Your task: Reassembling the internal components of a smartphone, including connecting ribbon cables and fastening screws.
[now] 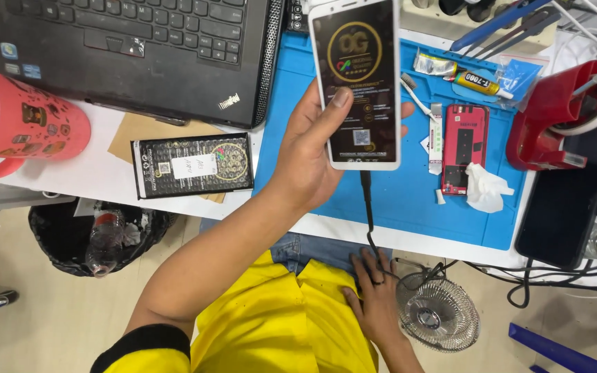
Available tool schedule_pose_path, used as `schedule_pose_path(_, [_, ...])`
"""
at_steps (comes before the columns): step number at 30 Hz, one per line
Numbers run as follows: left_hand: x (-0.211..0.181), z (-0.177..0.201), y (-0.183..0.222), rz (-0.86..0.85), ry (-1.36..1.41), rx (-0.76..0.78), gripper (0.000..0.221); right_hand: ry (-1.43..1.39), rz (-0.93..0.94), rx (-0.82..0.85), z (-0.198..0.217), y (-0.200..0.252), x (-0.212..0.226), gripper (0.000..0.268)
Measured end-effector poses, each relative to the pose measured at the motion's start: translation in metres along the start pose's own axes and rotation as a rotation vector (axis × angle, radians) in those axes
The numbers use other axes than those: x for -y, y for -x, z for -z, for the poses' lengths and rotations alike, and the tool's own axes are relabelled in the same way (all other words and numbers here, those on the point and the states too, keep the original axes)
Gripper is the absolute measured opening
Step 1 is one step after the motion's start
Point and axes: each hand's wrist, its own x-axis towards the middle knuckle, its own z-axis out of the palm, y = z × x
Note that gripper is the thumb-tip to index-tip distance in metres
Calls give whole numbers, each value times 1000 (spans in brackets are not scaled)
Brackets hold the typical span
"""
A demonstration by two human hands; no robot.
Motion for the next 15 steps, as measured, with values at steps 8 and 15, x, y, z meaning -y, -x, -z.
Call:
schedule_pose_path(8, [4,-4,-19,-42,-59,26,41,-424,-497,-127,-83,14,-95,51])
schedule_pose_path(15, [-13,-6,-35,62,-267,4,67,-506,-528,-172,-50,-11,-64,65])
